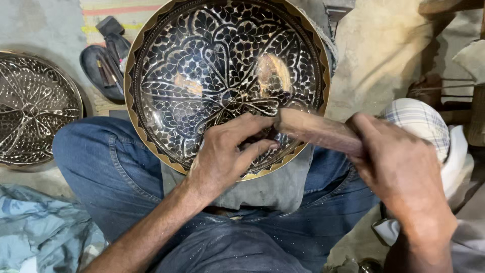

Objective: The person sits cross-legged and uses a hammer and chisel to emboss a decorative pattern into a large metal bowl resting on their lap. They repeatedly strike the chisel to create a textured, symmetrical design on the bowl's surface.

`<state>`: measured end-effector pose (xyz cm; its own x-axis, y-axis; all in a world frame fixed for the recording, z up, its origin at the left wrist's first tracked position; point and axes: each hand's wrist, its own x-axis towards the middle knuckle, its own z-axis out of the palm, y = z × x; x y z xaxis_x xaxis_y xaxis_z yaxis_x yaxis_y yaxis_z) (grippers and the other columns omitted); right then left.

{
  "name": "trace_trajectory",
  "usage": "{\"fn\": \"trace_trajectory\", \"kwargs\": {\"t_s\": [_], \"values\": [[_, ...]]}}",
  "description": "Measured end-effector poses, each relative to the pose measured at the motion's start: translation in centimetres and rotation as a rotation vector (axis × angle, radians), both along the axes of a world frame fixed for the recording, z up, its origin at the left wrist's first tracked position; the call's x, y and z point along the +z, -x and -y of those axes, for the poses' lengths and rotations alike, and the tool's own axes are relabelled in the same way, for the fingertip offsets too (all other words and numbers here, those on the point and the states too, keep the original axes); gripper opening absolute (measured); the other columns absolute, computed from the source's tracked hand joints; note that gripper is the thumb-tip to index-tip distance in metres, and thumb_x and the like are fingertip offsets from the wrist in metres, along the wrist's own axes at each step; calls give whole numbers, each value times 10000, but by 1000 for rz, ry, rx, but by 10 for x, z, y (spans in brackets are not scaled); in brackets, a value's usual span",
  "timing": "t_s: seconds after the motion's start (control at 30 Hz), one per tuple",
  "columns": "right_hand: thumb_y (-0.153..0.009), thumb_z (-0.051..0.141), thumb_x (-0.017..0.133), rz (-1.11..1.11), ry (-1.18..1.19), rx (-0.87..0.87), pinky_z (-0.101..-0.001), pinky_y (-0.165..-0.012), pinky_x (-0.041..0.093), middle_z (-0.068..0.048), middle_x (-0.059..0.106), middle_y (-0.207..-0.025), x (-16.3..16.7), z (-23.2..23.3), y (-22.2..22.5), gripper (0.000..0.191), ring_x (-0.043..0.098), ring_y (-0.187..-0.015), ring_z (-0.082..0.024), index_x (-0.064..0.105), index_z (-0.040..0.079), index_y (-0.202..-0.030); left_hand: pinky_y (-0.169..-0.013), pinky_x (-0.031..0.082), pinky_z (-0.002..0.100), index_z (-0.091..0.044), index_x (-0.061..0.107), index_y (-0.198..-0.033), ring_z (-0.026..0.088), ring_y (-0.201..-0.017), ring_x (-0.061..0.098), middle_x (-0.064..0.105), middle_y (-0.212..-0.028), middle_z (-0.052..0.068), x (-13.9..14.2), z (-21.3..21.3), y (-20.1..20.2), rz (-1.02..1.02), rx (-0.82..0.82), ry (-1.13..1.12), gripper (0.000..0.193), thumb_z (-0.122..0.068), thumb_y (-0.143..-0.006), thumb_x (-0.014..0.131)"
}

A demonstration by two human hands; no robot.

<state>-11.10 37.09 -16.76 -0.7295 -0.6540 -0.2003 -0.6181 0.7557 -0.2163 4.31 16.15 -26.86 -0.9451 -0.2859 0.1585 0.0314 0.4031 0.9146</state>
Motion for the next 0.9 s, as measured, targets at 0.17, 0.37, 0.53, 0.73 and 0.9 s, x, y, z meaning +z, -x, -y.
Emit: {"fn": "trace_trajectory", "kwargs": {"t_s": [0.17,0.37,0.53,0.73,0.9], "values": [[-794,123,798,96,38,-133,-407,-659,553,-170,706,-864,-1,0,0,410,741,-745,-294,548,64,-1114,-702,648,268,-59,692,-1229,154,-885,751,749,-1073,72,2,0,-1,-13,12,-12,338,-217,-934,741],[-811,42,759,57,153,-100,-389,-662,557,-184,698,-869,-1,2,-3,343,744,-762,-289,559,26,-1089,-687,643,260,-81,692,-1256,143,-861,742,745,-1052,57,0,-1,-1,11,5,-9,338,-185,-937,727],[-719,20,801,-161,83,168,-438,-703,531,-204,689,-875,1,0,-3,415,709,-822,-366,593,30,-1078,-759,658,260,-71,677,-1259,142,-922,742,736,-1077,57,0,0,-1,-38,-14,-11,314,-160,-961,720],[-707,93,809,-107,36,84,-423,-732,539,-158,700,-894,0,-3,-2,453,716,-860,-329,583,45,-1097,-714,649,249,-58,697,-1216,135,-889,741,744,-1053,57,9,1,0,18,-18,-36,305,-160,-930,732],[-746,91,792,50,140,-15,-401,-703,543,-148,718,-886,-5,-5,-3,398,729,-807,-276,553,25,-1058,-764,614,278,-50,681,-1268,145,-923,729,740,-1071,70,14,4,-4,-56,1,-5,352,-152,-936,740]]}}
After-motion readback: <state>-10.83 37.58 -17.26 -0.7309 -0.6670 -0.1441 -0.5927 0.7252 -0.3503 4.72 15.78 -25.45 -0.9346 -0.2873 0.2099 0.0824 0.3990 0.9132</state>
